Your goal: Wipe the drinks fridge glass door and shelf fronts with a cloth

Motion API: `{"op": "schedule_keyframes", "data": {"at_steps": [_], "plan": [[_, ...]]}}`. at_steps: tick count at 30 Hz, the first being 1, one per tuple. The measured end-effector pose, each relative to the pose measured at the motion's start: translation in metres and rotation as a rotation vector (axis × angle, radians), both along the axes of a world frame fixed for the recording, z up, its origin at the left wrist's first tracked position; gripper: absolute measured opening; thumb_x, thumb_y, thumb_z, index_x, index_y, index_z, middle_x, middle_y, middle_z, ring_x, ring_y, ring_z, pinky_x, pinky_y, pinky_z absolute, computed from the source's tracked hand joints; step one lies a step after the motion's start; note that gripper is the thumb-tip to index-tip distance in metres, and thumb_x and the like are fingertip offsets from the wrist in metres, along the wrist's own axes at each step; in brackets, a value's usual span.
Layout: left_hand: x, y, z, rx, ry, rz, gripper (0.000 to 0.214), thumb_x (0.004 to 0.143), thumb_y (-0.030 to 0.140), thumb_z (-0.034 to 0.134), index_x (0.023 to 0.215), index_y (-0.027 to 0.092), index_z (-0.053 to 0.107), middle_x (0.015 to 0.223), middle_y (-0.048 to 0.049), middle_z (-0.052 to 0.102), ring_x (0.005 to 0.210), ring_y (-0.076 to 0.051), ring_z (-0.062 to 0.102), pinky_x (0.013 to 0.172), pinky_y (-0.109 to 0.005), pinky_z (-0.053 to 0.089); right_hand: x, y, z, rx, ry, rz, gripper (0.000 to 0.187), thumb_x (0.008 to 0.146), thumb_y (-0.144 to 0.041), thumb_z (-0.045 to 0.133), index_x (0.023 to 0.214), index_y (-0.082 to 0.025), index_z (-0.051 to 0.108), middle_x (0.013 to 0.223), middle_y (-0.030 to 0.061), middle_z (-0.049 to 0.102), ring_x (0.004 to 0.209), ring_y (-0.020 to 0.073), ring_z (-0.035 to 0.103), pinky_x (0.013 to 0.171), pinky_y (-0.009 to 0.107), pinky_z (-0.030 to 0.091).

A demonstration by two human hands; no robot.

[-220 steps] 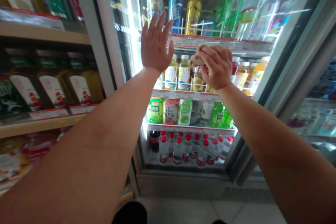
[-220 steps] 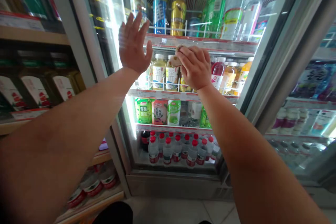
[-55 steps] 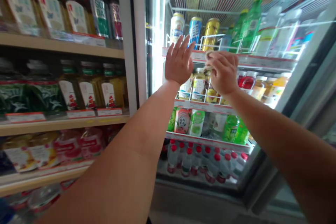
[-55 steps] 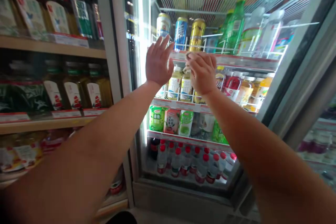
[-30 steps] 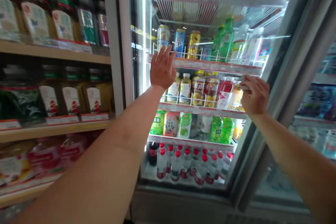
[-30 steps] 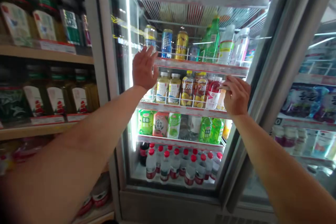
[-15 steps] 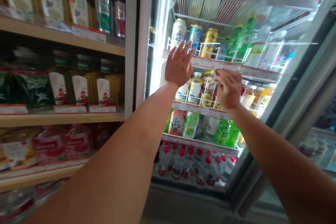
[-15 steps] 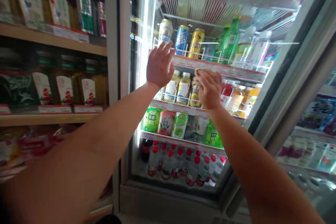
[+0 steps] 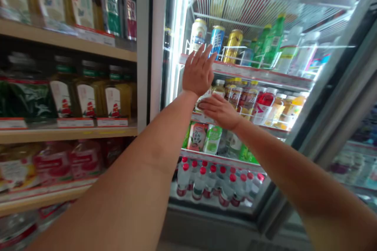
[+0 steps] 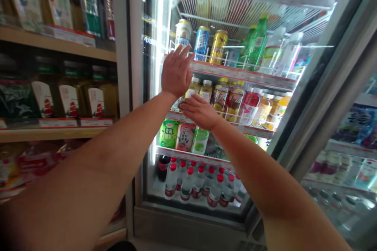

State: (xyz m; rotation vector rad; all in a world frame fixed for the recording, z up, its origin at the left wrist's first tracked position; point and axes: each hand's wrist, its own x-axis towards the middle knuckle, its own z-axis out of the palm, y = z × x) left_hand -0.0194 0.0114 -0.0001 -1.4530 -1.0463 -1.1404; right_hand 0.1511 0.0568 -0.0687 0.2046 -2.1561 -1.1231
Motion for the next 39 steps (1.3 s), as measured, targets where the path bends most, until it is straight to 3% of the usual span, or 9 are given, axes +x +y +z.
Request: {"op": "schedule_keyframes", "data": {"at_steps": [7, 13, 17, 21, 26, 29, 33, 36, 39], "plan": [[-0.003, 0.004, 0.001, 0.047, 0.011, 0.000, 0.055, 0.093, 0.017, 0.037, 0.146, 0.024, 0.052, 0.157, -0.0018, 0.045, 0.152, -0.020, 0.030, 0.127, -0.046, 0.023, 0.014, 0.003, 0.065, -0.076, -0.080, -0.024, 0.028, 0.104, -0.022, 0.049, 0.119, -0.029, 0.071, 0.127, -0.0028, 0.072, 0.127, 0.0182, 0.058, 0.118, 0.045, 0.039], [-0.001, 0.001, 0.000, 0.029, 0.027, -0.013, 0.059, 0.089, 0.016, 0.039, 0.147, 0.021, 0.050, 0.159, -0.0056, 0.042, 0.153, -0.024, 0.027, 0.127, -0.050, 0.021, 0.071, 0.012, 0.100, -0.172, 0.346, -0.130, 0.025, 0.103, -0.023, 0.049, 0.105, -0.029, 0.073, 0.130, -0.0025, 0.070, 0.129, 0.0225, 0.058, 0.115, 0.048, 0.039], [-0.002, 0.003, -0.001, 0.074, 0.033, 0.010, 0.060, 0.089, 0.015, 0.040, 0.147, 0.025, 0.050, 0.157, -0.0036, 0.044, 0.152, -0.022, 0.030, 0.126, -0.049, 0.026, 0.111, 0.021, 0.086, -0.166, 0.618, -0.121, 0.028, 0.100, -0.018, 0.046, 0.098, -0.026, 0.073, 0.127, -0.0001, 0.072, 0.126, 0.0230, 0.061, 0.111, 0.047, 0.043], [-0.001, 0.003, -0.001, 0.067, 0.033, 0.023, 0.059, 0.089, 0.015, 0.040, 0.147, 0.022, 0.050, 0.158, -0.0047, 0.043, 0.152, -0.023, 0.029, 0.127, -0.048, 0.025, 0.136, 0.026, 0.036, -0.116, 0.785, -0.072, 0.026, 0.097, -0.015, 0.049, 0.095, -0.024, 0.073, 0.123, 0.0020, 0.074, 0.121, 0.0240, 0.064, 0.108, 0.048, 0.046], [0.000, 0.001, 0.000, 0.023, 0.011, -0.014, 0.060, 0.089, 0.016, 0.041, 0.147, 0.024, 0.050, 0.159, -0.0025, 0.041, 0.153, -0.024, 0.027, 0.128, -0.051, 0.022, 0.167, 0.025, -0.006, -0.146, 0.630, -0.111, 0.022, 0.094, -0.015, 0.055, 0.098, -0.026, 0.074, 0.123, 0.0022, 0.074, 0.122, 0.0242, 0.065, 0.107, 0.048, 0.047], [0.000, 0.000, 0.000, 0.019, 0.005, -0.034, 0.062, 0.088, 0.018, 0.042, 0.148, 0.028, 0.049, 0.159, 0.0001, 0.041, 0.153, -0.023, 0.027, 0.128, -0.053, 0.022, 0.185, 0.028, 0.009, -0.174, 0.611, -0.117, 0.026, 0.092, -0.014, 0.054, 0.095, -0.027, 0.075, 0.122, 0.0036, 0.075, 0.119, 0.0259, 0.067, 0.105, 0.048, 0.049], [0.000, -0.001, -0.001, 0.037, 0.007, -0.033, 0.063, 0.086, 0.017, 0.043, 0.148, 0.027, 0.050, 0.158, 0.0001, 0.042, 0.152, -0.024, 0.029, 0.128, -0.052, 0.023, 0.187, 0.036, 0.056, -0.182, 0.812, -0.028, 0.032, 0.086, -0.008, 0.051, 0.094, -0.026, 0.077, 0.116, 0.0076, 0.076, 0.114, 0.0303, 0.068, 0.105, 0.050, 0.047], [0.001, -0.002, 0.000, 0.019, 0.003, -0.042, 0.063, 0.086, 0.017, 0.042, 0.148, 0.025, 0.051, 0.158, -0.0018, 0.042, 0.152, -0.025, 0.030, 0.128, -0.052, 0.022, 0.164, 0.037, 0.083, -0.206, 0.912, 0.008, 0.035, 0.083, -0.007, 0.049, 0.093, -0.026, 0.077, 0.114, 0.0056, 0.077, 0.113, 0.0292, 0.068, 0.104, 0.049, 0.047], [0.002, -0.004, 0.000, -0.015, -0.011, -0.065, 0.064, 0.087, 0.018, 0.041, 0.150, 0.026, 0.049, 0.159, -0.0007, 0.041, 0.152, -0.026, 0.028, 0.129, -0.053, 0.018, 0.126, 0.031, 0.089, -0.219, 0.893, 0.016, 0.035, 0.084, -0.006, 0.048, 0.093, -0.027, 0.075, 0.117, 0.0027, 0.075, 0.118, 0.0270, 0.065, 0.107, 0.050, 0.045]]}}
